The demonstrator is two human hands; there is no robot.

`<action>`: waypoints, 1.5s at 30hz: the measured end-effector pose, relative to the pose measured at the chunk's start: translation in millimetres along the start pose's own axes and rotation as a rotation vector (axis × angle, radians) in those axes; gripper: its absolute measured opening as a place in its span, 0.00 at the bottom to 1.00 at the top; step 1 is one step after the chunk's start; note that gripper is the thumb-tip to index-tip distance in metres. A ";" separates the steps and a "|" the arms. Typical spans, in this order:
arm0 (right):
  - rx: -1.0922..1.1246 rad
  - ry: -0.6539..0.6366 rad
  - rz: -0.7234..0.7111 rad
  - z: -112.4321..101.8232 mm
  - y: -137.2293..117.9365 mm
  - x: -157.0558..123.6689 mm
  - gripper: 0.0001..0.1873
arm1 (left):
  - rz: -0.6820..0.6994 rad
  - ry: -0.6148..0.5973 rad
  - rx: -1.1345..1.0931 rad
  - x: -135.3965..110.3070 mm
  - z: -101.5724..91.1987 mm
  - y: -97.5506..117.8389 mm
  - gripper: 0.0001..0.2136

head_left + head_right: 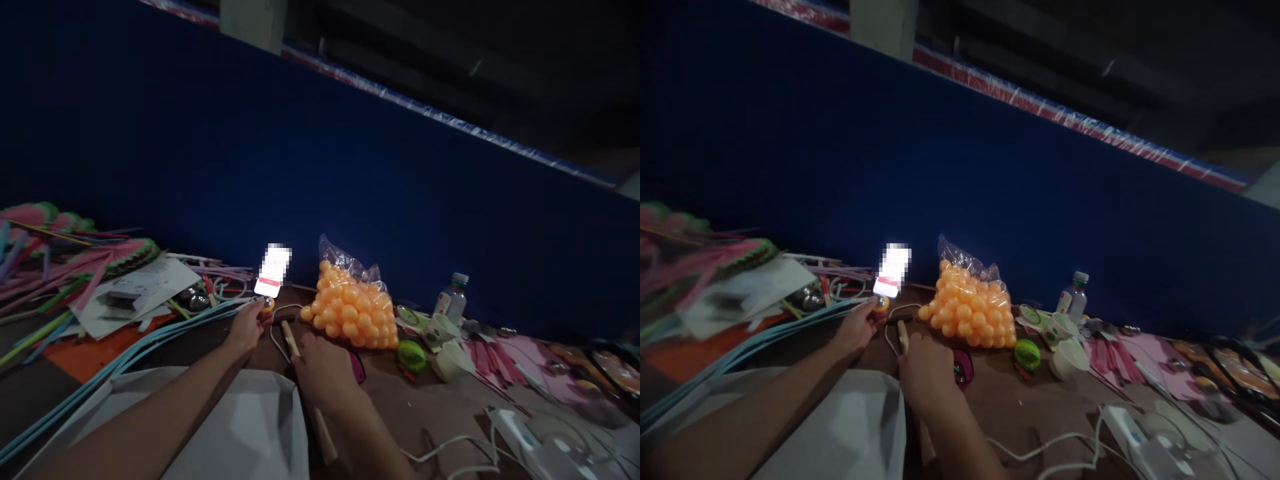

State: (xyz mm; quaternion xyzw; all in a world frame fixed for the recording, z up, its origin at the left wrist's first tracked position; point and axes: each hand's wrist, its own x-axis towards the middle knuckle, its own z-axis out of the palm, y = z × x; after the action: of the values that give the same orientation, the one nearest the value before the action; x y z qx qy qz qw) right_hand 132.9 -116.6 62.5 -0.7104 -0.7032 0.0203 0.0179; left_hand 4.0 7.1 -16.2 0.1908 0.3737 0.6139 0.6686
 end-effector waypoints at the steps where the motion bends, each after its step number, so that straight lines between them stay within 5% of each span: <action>1: 0.005 0.003 0.006 -1.1 0.4 -0.3 0.12 | 0.003 -0.003 0.006 0.0 0.0 -0.2 0.03; 11: -0.019 0.061 0.106 -40.9 40.8 -3.4 0.13 | 0.010 -0.004 0.043 -2.5 0.6 -2.9 0.03; 15: -0.171 -0.036 0.132 -52.6 66.3 -3.6 0.10 | 0.013 -0.031 0.066 -4.7 -0.7 -3.1 0.04; 25: -0.144 -0.128 -0.039 -19.5 76.3 -11.7 0.12 | 0.011 -0.041 0.096 -10.4 1.9 -1.4 0.07; 31: -0.153 -0.139 -0.027 -4.5 77.5 -2.4 0.14 | 0.005 -0.043 0.119 -11.2 1.2 -1.4 0.08; 45: -0.139 -0.172 -0.048 -4.4 76.4 7.7 0.10 | -0.032 -0.018 0.133 -12.6 3.0 -1.4 0.04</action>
State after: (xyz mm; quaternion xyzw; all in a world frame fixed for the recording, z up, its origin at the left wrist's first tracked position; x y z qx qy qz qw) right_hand 209.5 -109.6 62.8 -0.6884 -0.7188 0.0320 -0.0916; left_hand 7.6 -4.7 -12.0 0.2343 0.4104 0.5753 0.6676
